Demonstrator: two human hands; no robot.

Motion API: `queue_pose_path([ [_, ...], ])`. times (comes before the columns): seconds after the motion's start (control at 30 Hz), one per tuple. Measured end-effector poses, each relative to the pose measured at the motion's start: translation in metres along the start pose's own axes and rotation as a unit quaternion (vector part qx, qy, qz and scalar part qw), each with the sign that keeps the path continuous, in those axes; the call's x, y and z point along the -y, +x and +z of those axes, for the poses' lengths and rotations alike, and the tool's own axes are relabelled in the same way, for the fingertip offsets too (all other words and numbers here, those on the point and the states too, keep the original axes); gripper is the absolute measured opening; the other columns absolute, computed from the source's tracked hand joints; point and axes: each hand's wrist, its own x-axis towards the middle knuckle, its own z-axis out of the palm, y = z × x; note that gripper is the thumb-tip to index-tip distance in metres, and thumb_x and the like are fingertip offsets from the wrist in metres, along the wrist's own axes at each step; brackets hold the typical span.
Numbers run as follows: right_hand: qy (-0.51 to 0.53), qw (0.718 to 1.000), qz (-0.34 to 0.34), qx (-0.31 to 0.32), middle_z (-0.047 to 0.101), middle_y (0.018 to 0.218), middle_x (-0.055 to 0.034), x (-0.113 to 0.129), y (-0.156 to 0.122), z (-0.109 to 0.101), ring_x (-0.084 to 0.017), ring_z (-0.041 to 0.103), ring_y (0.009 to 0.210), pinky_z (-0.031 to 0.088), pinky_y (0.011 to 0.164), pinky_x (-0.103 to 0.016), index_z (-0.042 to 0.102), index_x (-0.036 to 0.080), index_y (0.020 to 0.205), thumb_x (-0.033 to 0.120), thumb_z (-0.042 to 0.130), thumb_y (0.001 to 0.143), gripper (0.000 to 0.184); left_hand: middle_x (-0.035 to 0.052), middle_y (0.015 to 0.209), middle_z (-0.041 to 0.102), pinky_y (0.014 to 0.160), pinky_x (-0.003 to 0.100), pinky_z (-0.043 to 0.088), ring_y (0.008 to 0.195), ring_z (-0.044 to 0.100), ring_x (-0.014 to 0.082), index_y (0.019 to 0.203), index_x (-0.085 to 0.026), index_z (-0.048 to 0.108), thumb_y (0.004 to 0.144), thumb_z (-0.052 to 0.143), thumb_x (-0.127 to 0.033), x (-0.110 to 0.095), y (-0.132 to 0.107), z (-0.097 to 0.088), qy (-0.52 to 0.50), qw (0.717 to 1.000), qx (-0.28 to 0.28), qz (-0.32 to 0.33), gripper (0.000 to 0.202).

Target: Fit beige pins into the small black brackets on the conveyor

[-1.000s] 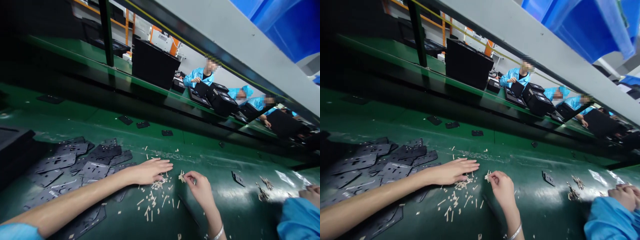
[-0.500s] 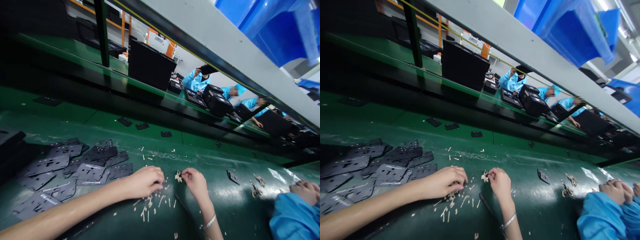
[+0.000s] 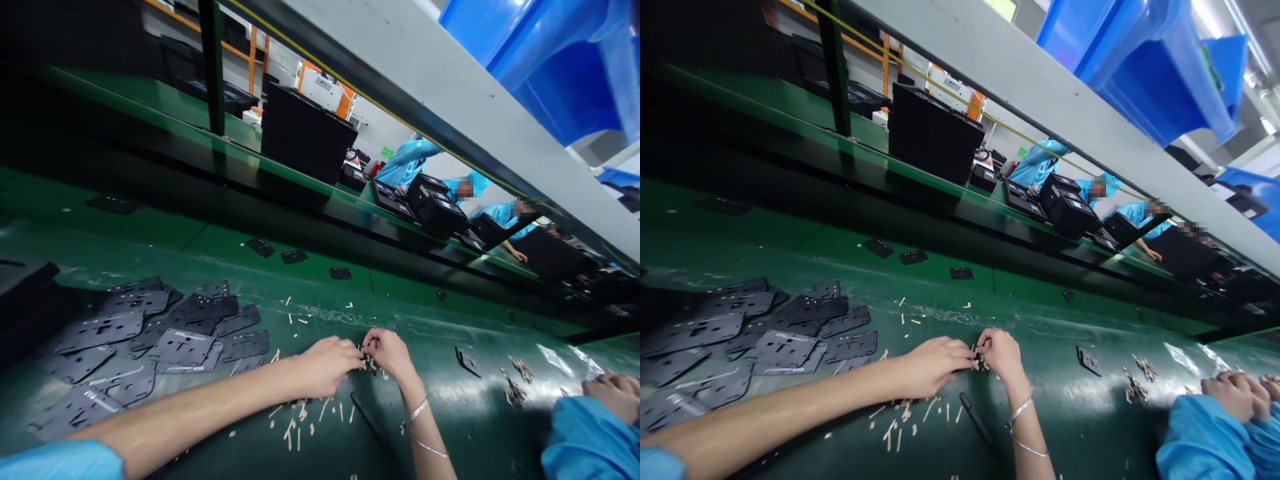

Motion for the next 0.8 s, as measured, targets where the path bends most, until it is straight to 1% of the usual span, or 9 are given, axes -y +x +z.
queue_pose_path([
  [0.13,0.021,1.0,-0.003,-0.012,0.067,0.057,0.002,-0.01,0.002,-0.001,-0.013,0.06,0.055,0.034,0.05,-0.02,0.064,0.022,0.056,0.013,0.064,0.061,0.011,0.0098,0.119,0.06,0.096,0.038,0.039,0.112,0.051,0.025,0.116,-0.018,0.056,0.073,0.058,-0.008,-0.002,0.005,0.02,0.029,0.999,0.018,0.018,0.044],
  [0.2,0.039,0.998,-0.001,-0.039,0.066,0.055,0.0014,-0.015,-0.001,-0.004,-0.014,0.06,0.053,0.035,0.049,-0.02,0.062,0.021,0.056,0.015,0.063,0.063,0.01,0.0098,0.121,0.058,0.096,0.038,0.039,0.113,0.05,0.0253,0.116,-0.018,0.056,0.074,0.057,-0.008,-0.003,0.002,0.021,0.016,1.0,0.017,0.02,0.043],
  [0.3,0.07,0.992,-0.003,-0.103,0.064,0.056,0.0007,-0.012,-0.009,-0.009,-0.014,0.058,0.053,0.039,0.05,-0.021,0.059,0.02,0.06,0.021,0.058,0.07,0.01,0.0079,0.127,0.055,0.096,0.04,0.039,0.115,0.049,0.0254,0.112,-0.021,0.059,0.077,0.056,-0.009,-0.003,-0.003,0.013,-0.035,0.999,-0.002,-0.002,0.037],
  [0.37,0.091,0.985,-0.016,-0.144,0.062,0.058,0.0009,0.0,-0.016,-0.009,-0.014,0.057,0.054,0.041,0.052,-0.022,0.057,0.02,0.065,0.024,0.056,0.073,0.009,0.007,0.118,0.059,0.091,0.037,0.042,0.107,0.054,0.0237,0.102,-0.02,0.064,0.079,0.055,-0.011,-0.002,-0.005,0.003,-0.1,0.992,-0.052,-0.057,0.026],
  [0.43,0.113,0.978,-0.038,-0.172,0.06,0.059,0.0016,0.02,-0.022,-0.007,-0.014,0.057,0.055,0.041,0.053,-0.022,0.057,0.02,0.07,0.026,0.054,0.076,0.009,0.0057,0.097,0.063,0.079,0.031,0.045,0.089,0.058,0.0194,0.09,-0.017,0.065,0.083,0.053,-0.014,-0.001,-0.007,-0.009,-0.154,0.974,-0.112,-0.122,0.014],
  [0.5,0.13,0.971,-0.063,-0.188,0.06,0.064,0.0009,0.045,-0.027,-0.003,-0.014,0.057,0.058,0.041,0.053,-0.023,0.057,0.02,0.075,0.027,0.054,0.078,0.009,0.0027,0.08,0.06,0.066,0.026,0.043,0.073,0.055,0.0155,0.082,-0.015,0.063,0.086,0.05,-0.02,0.002,-0.01,-0.019,-0.199,0.951,-0.163,-0.169,0.015],
  [0.63,0.149,0.945,-0.166,-0.239,0.061,0.071,-0.002,0.088,-0.033,0.003,-0.016,0.056,0.066,0.042,0.057,-0.025,0.058,0.019,0.073,0.019,0.054,0.078,0.006,-0.0018,0.065,0.051,0.057,0.022,0.037,0.061,0.047,0.0121,0.076,-0.014,0.059,0.087,0.049,-0.032,0.007,-0.021,-0.033,-0.33,0.896,-0.217,-0.202,0.024],
  [0.7,0.153,0.929,-0.21,-0.262,0.061,0.07,-0.0025,0.099,-0.033,0.005,-0.016,0.055,0.066,0.041,0.058,-0.026,0.059,0.019,0.073,0.016,0.055,0.079,0.008,-0.0032,0.063,0.048,0.056,0.022,0.035,0.059,0.045,0.011,0.075,-0.013,0.057,0.087,0.05,-0.034,0.008,-0.026,-0.035,-0.37,0.877,-0.229,-0.206,0.025],
  [0.8,0.175,0.919,-0.243,-0.256,0.064,0.072,-0.0029,0.106,-0.032,0.006,-0.016,0.054,0.064,0.041,0.056,-0.027,0.061,0.019,0.076,0.014,0.056,0.08,0.008,-0.0045,0.059,0.044,0.055,0.021,0.032,0.055,0.041,0.0099,0.074,-0.013,0.055,0.087,0.048,-0.035,0.008,-0.031,-0.036,-0.391,0.864,-0.238,-0.209,0.026],
])
